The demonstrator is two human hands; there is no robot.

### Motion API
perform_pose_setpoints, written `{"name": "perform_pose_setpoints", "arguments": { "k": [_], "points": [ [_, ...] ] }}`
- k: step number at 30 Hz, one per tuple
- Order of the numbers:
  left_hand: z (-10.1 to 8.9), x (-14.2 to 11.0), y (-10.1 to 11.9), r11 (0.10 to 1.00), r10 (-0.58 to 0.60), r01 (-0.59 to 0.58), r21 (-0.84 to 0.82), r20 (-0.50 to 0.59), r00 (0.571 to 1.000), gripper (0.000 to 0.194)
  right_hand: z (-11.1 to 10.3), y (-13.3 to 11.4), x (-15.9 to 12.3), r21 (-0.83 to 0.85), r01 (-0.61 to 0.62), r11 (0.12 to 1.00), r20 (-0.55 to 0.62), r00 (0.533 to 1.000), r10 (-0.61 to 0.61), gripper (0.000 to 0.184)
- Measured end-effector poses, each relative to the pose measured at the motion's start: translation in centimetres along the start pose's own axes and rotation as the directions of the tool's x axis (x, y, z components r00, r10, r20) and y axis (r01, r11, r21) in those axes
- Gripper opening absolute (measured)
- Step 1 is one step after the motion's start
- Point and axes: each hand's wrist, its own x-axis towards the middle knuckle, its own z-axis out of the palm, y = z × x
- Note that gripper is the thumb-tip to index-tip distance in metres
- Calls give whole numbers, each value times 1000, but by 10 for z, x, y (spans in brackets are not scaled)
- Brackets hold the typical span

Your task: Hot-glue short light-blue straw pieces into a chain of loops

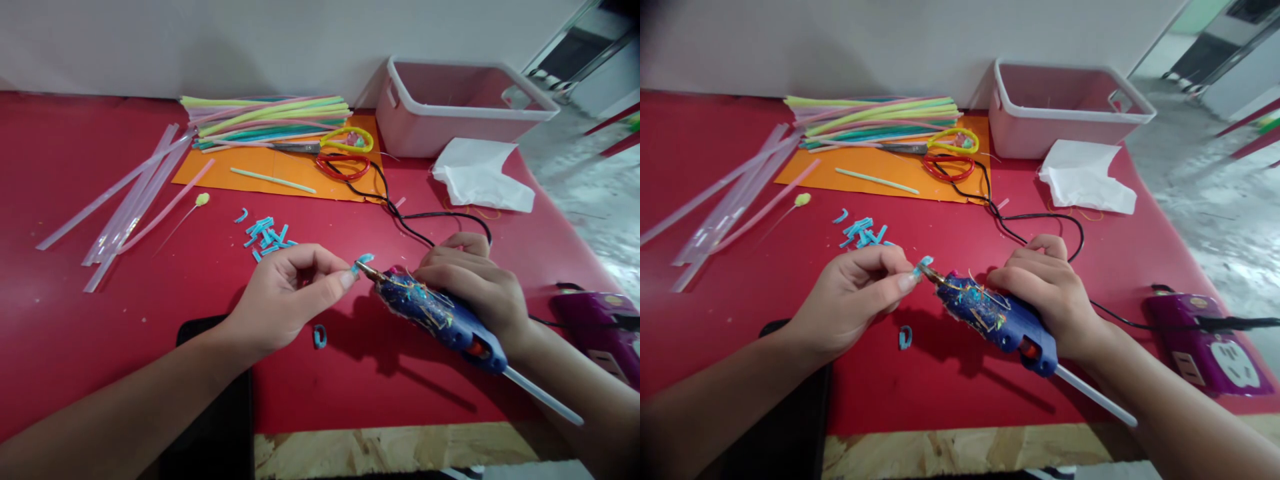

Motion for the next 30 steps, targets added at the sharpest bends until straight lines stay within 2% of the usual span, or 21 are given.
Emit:
{"name": "perform_pose_setpoints", "arguments": {
  "k": [30],
  "points": [
    [-1,0,-3,999,41,-41,27,5,999,16,1,-1,-1,-17,-23,1000,-10,1000,23,9]
  ]
}}
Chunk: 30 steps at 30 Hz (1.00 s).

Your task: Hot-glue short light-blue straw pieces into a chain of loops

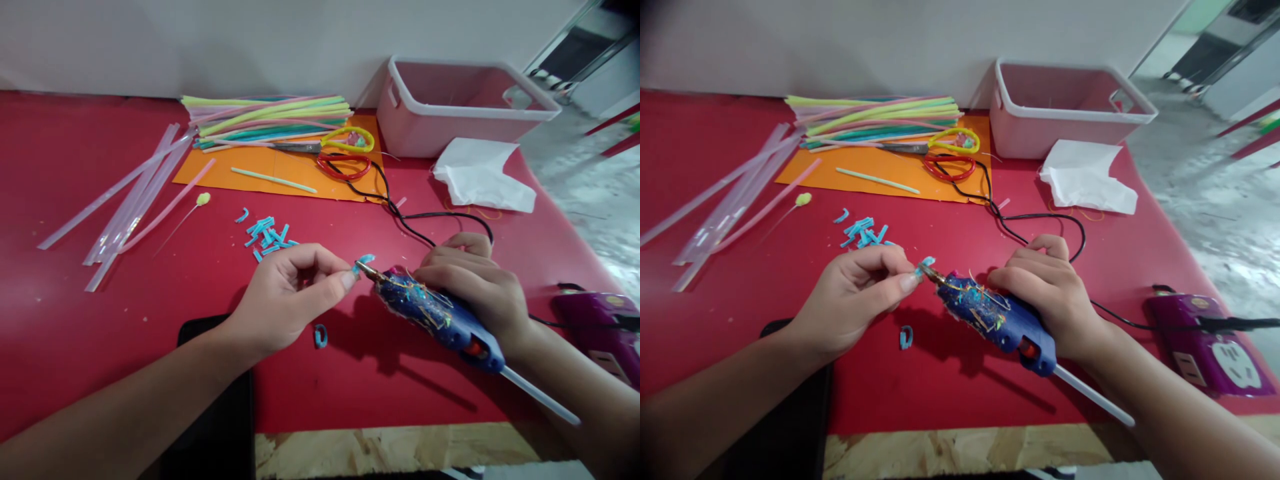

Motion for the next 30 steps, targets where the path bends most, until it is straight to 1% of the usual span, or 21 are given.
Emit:
{"name": "perform_pose_setpoints", "arguments": {
  "k": [17,26,30],
  "points": [
    [2,0,1,999,-14,12,-52,-27,1000,13,0,0,-1,-8,18,1000,-17,1000,-18,8],
    [0,0,0,999,-10,9,-41,-5,1000,17,0,0,-1,-11,-15,1000,-6,1000,15,6],
    [0,-1,1,1000,-5,5,-18,-8,1000,16,0,0,0,-18,-3,1000,-11,1000,2,4]
  ]
}}
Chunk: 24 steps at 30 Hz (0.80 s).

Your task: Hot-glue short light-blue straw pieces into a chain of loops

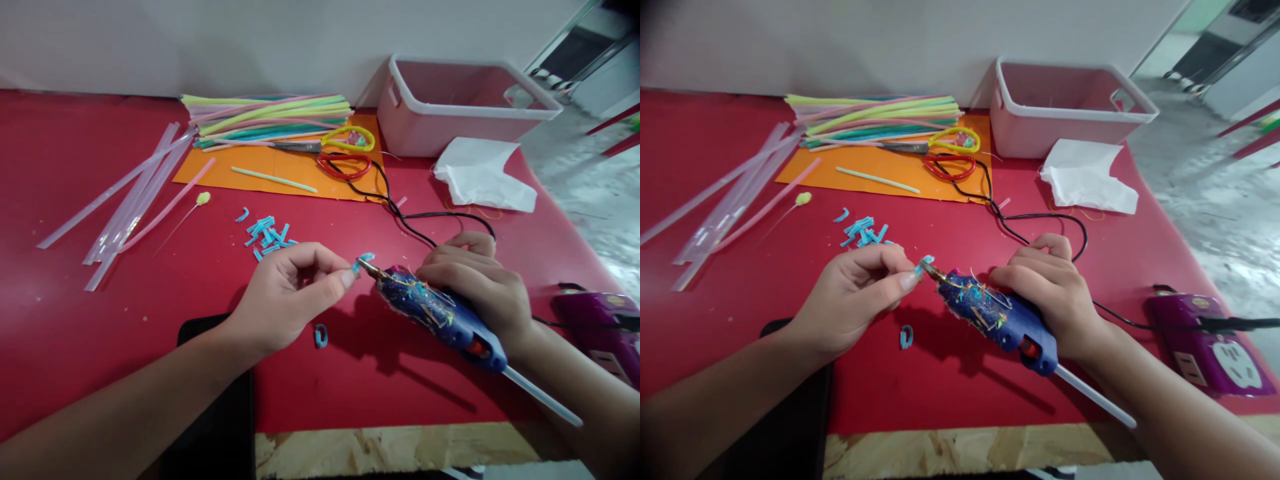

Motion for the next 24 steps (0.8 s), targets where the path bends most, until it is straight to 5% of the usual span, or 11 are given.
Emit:
{"name": "perform_pose_setpoints", "arguments": {
  "k": [24],
  "points": [
    [-1,1,1,999,15,-16,35,13,1000,17,-1,0,0,3,-21,1000,-10,1000,21,6]
  ]
}}
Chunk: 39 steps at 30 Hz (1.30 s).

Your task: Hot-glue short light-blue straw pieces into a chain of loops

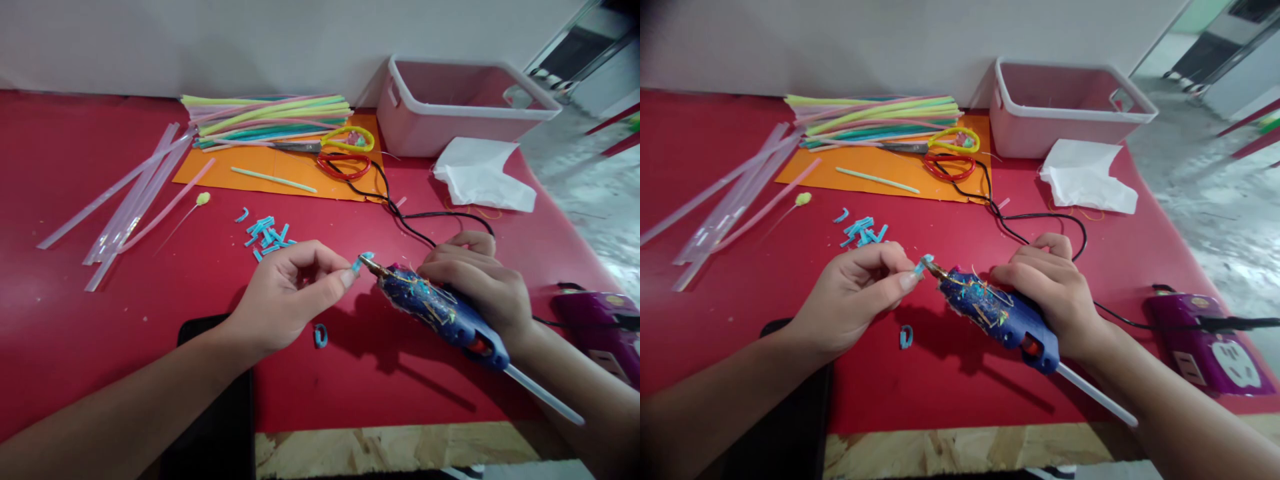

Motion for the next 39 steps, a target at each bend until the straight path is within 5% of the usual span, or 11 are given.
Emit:
{"name": "perform_pose_setpoints", "arguments": {
  "k": [39],
  "points": [
    [0,-1,0,1000,-10,10,15,0,1000,17,-1,-1,-1,13,-5,1000,15,1000,5,7]
  ]
}}
